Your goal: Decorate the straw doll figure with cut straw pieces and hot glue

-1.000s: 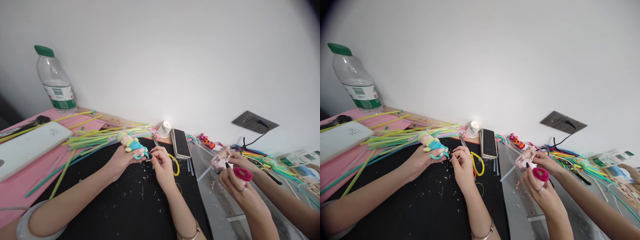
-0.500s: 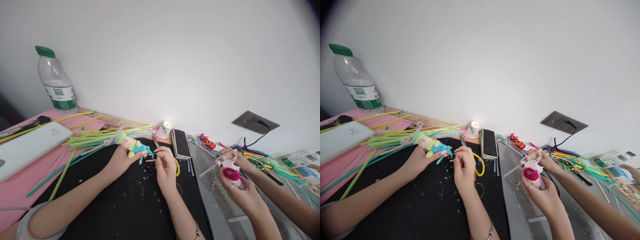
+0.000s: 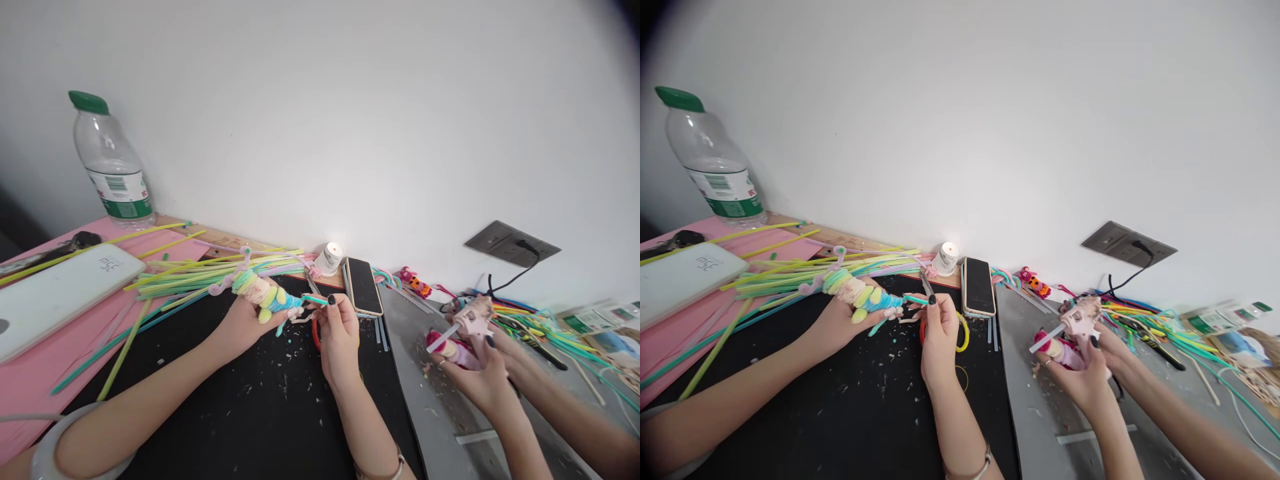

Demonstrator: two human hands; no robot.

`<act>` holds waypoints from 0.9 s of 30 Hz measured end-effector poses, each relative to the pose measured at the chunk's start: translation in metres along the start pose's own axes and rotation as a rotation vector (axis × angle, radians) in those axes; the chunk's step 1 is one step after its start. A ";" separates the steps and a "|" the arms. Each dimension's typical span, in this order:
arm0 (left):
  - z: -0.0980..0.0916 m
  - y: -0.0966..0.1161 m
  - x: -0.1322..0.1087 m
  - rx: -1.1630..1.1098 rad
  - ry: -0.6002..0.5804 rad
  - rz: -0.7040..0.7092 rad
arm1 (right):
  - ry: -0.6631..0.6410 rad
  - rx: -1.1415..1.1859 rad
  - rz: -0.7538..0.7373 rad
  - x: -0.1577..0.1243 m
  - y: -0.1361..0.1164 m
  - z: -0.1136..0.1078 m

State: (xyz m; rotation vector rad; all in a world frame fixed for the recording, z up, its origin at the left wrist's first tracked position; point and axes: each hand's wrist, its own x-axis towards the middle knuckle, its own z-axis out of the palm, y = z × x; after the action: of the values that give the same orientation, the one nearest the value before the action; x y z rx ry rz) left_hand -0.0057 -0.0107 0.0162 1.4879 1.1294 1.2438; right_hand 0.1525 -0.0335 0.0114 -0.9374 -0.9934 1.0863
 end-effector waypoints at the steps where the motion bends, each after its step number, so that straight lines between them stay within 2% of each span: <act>1: 0.000 -0.001 0.000 -0.006 -0.010 -0.018 | 0.006 0.010 0.010 0.000 0.001 0.000; 7: 0.002 -0.008 -0.003 -0.128 -0.055 -0.152 | 0.053 0.047 0.064 0.002 0.005 -0.002; 9: 0.003 -0.009 -0.004 -0.233 -0.072 -0.212 | 0.050 0.028 0.062 0.002 0.006 -0.002; 13: 0.005 -0.010 -0.005 -0.529 -0.187 -0.353 | 0.024 -0.033 0.043 0.001 0.008 -0.003; 15: 0.005 -0.010 -0.004 -0.608 -0.186 -0.404 | 0.011 -0.052 0.033 0.000 0.008 -0.003; 22: 0.003 -0.006 -0.001 -0.689 -0.189 -0.475 | 0.005 -0.084 0.033 -0.001 0.008 -0.003; 27: 0.003 -0.009 -0.002 -0.611 -0.160 -0.472 | 0.014 -0.111 0.027 0.000 0.007 -0.003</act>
State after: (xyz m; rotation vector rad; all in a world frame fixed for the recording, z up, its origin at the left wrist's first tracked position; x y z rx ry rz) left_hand -0.0040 -0.0108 0.0070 0.7869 0.8228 0.9914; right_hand 0.1531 -0.0324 0.0037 -1.0496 -1.0406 1.0540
